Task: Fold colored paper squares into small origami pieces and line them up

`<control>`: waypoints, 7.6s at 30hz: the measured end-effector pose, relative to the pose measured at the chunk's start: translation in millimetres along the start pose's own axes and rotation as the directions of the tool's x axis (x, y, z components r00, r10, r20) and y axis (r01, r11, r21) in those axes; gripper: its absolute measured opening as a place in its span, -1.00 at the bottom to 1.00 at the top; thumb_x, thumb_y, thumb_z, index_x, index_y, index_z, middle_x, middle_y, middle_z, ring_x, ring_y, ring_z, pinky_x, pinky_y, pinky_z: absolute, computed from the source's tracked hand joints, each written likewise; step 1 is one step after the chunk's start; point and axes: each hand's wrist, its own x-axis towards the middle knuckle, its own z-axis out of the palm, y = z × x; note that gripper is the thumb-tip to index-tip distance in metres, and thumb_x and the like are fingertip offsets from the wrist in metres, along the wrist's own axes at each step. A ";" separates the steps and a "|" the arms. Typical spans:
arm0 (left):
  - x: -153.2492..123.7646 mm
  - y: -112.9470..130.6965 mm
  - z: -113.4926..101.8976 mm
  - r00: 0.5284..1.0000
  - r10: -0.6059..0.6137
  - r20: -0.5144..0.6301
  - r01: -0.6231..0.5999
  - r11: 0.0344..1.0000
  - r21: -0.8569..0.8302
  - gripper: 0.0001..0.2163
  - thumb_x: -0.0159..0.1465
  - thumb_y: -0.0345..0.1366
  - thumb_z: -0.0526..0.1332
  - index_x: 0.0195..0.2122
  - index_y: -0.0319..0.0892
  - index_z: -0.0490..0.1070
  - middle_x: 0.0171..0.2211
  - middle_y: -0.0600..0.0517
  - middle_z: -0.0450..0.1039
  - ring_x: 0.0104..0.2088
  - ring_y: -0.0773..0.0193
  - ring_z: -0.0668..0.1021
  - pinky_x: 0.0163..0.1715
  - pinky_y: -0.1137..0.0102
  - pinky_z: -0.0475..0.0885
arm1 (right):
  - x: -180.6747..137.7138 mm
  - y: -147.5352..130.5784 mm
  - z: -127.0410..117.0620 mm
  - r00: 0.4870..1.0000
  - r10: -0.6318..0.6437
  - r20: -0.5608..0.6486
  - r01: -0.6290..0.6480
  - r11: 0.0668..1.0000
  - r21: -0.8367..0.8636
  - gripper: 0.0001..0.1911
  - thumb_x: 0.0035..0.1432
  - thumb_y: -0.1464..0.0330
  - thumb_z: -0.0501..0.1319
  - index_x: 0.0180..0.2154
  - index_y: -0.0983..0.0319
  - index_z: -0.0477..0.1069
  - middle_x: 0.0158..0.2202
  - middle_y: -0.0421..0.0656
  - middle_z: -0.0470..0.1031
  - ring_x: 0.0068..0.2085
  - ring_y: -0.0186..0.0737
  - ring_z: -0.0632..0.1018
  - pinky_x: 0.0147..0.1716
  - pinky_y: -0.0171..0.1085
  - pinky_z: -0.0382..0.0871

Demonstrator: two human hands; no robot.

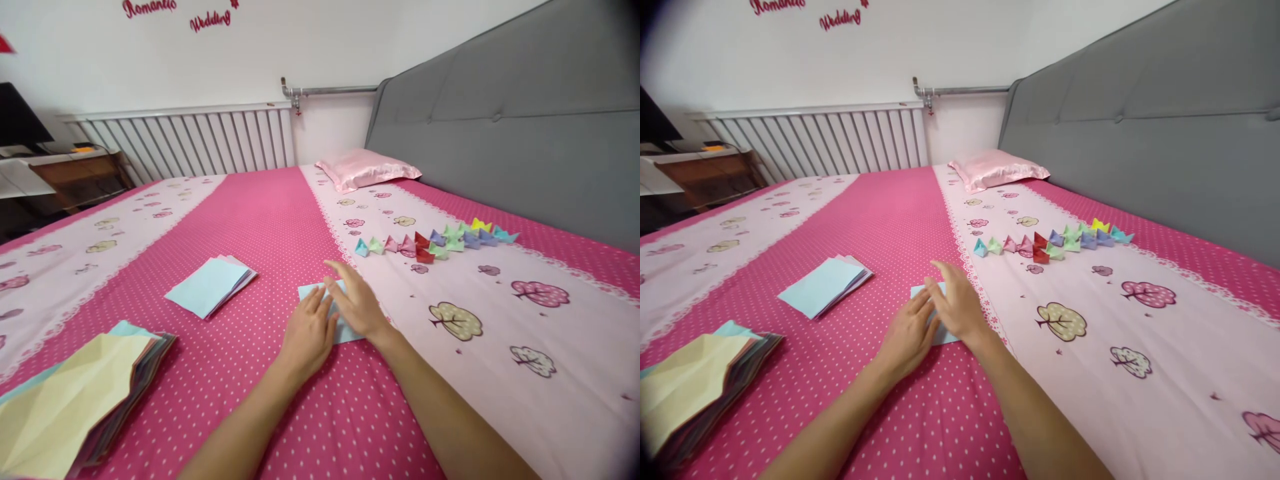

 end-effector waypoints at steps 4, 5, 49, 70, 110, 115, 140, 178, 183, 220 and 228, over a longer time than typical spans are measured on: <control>0.3 -25.5 18.1 0.994 0.066 0.081 -0.072 0.995 0.065 -0.53 0.28 -0.29 -0.11 0.19 -0.39 0.02 0.22 -0.27 0.00 0.24 0.08 0.03 0.17 0.08 0.04 | -12.7 10.2 25.9 0.950 0.007 0.313 0.054 0.981 -0.185 -0.38 0.25 0.11 -0.20 0.20 0.38 0.01 0.23 0.07 0.06 0.24 -0.09 0.07 0.19 -0.05 -0.08; -0.3 -29.3 22.1 0.990 0.068 0.121 -0.077 0.994 0.078 -0.52 0.27 -0.28 -0.11 0.20 -0.39 -0.01 0.23 -0.27 -0.03 0.24 0.08 0.02 0.17 0.09 0.03 | -14.9 14.1 30.1 0.927 0.037 0.374 0.050 0.974 -0.221 -0.34 0.25 0.09 -0.22 0.21 0.39 -0.03 0.25 0.07 -0.01 0.26 -0.08 0.01 0.20 -0.03 -0.13; 2.4 -42.3 12.7 0.903 -0.429 0.008 0.426 0.896 -0.124 -0.46 0.27 -0.08 -0.12 0.17 -0.36 0.03 0.11 -0.26 0.23 0.12 0.03 0.29 0.08 0.14 0.16 | 3.0 60.3 -5.0 0.800 0.595 0.074 -0.600 0.797 0.075 -0.44 0.00 0.38 0.11 0.09 0.28 0.19 -0.22 -0.08 0.50 -0.26 -0.20 0.53 -0.29 -0.26 0.39; 5.0 -37.7 1.7 0.829 -0.509 -0.231 0.452 0.853 -0.261 -0.48 0.27 -0.04 -0.13 0.14 -0.26 0.12 0.23 -0.22 -0.01 0.23 0.04 0.07 0.15 0.07 0.06 | 1.3 30.6 -4.4 0.820 0.566 0.089 -0.544 0.817 -0.190 -0.66 0.02 0.39 0.13 -0.12 0.11 0.43 -0.13 -0.13 0.50 -0.15 -0.09 0.50 -0.13 -0.16 0.30; 3.8 -36.9 5.6 0.903 -0.343 -0.257 0.351 0.936 -0.017 -0.54 0.29 -0.14 -0.11 0.10 -0.35 0.16 0.21 -0.29 0.03 0.22 0.01 0.10 0.15 0.09 0.07 | 0.5 25.6 -14.4 0.842 0.534 0.077 -0.471 0.797 -0.378 -0.60 0.00 0.25 0.17 -0.09 0.25 0.32 -0.25 -0.06 0.52 -0.17 -0.03 0.49 -0.24 -0.15 0.32; 5.8 -39.2 11.8 0.968 -0.149 -0.202 0.175 0.977 0.118 -0.55 0.30 -0.23 -0.13 0.14 -0.39 0.12 0.21 -0.27 0.03 0.24 0.07 0.04 0.17 0.11 0.03 | -2.2 8.3 7.8 0.991 0.007 0.130 0.038 0.939 -0.341 -0.52 0.24 0.20 -0.09 0.12 0.29 0.16 0.18 -0.04 0.19 0.20 -0.15 0.16 0.16 -0.14 -0.02; 2.5 -44.0 24.5 0.950 -0.245 0.194 0.185 0.942 0.280 -0.52 0.28 -0.26 -0.16 0.21 -0.31 0.02 0.23 -0.16 0.01 0.23 0.08 0.06 0.17 0.16 -0.03 | -12.4 34.3 43.7 0.878 0.179 0.444 0.067 0.872 -0.485 -0.28 0.21 0.01 -0.37 0.24 0.30 -0.12 0.29 -0.10 -0.11 0.28 -0.13 -0.11 0.21 -0.07 -0.32; -12.7 -71.3 -2.5 0.836 -0.543 -0.081 0.543 0.796 0.267 -0.53 0.29 -0.26 -0.21 0.08 -0.44 0.23 0.10 -0.28 0.25 0.13 0.04 0.27 0.12 0.15 0.09 | -2.8 44.5 13.0 0.887 0.457 0.072 -0.440 0.881 -0.171 -0.42 0.22 0.18 -0.17 0.19 0.36 0.03 0.16 0.02 0.22 0.15 -0.16 0.26 0.12 -0.20 0.04; -8.1 -70.3 -12.2 0.781 -0.603 -0.161 0.610 0.792 -0.006 -0.56 0.28 -0.23 -0.19 -0.06 -0.36 0.36 -0.12 -0.27 0.42 -0.03 0.01 0.42 -0.02 0.16 0.24 | -0.5 49.4 -0.7 0.842 0.536 0.064 -0.528 0.843 -0.105 -0.40 0.14 0.25 -0.03 0.18 0.36 0.01 -0.07 0.01 0.45 -0.05 -0.12 0.46 -0.06 -0.20 0.25; -6.1 -39.3 -22.7 0.787 -0.591 0.177 0.306 0.125 -0.944 -0.51 -0.20 -0.38 0.37 -0.16 -0.30 0.47 -0.36 -0.04 0.54 -0.44 0.30 0.52 -0.39 0.40 0.42 | -0.3 21.2 -18.1 0.878 0.336 0.341 -0.478 0.672 0.565 -0.50 -0.22 0.42 0.35 -0.12 0.24 0.42 -0.16 -0.08 0.52 -0.20 -0.17 0.53 -0.18 -0.16 0.42; -6.2 -39.8 -23.2 0.768 -0.637 -0.059 0.363 0.510 -0.780 -0.67 -0.08 -0.34 0.31 -0.24 -0.26 0.52 -0.36 -0.04 0.54 -0.46 0.30 0.48 -0.44 0.42 0.37 | 1.2 24.5 -15.7 0.919 0.309 0.244 -0.392 0.785 0.480 -0.60 -0.20 0.39 0.33 -0.19 0.26 0.47 -0.27 -0.11 0.55 -0.30 -0.23 0.53 -0.26 -0.21 0.41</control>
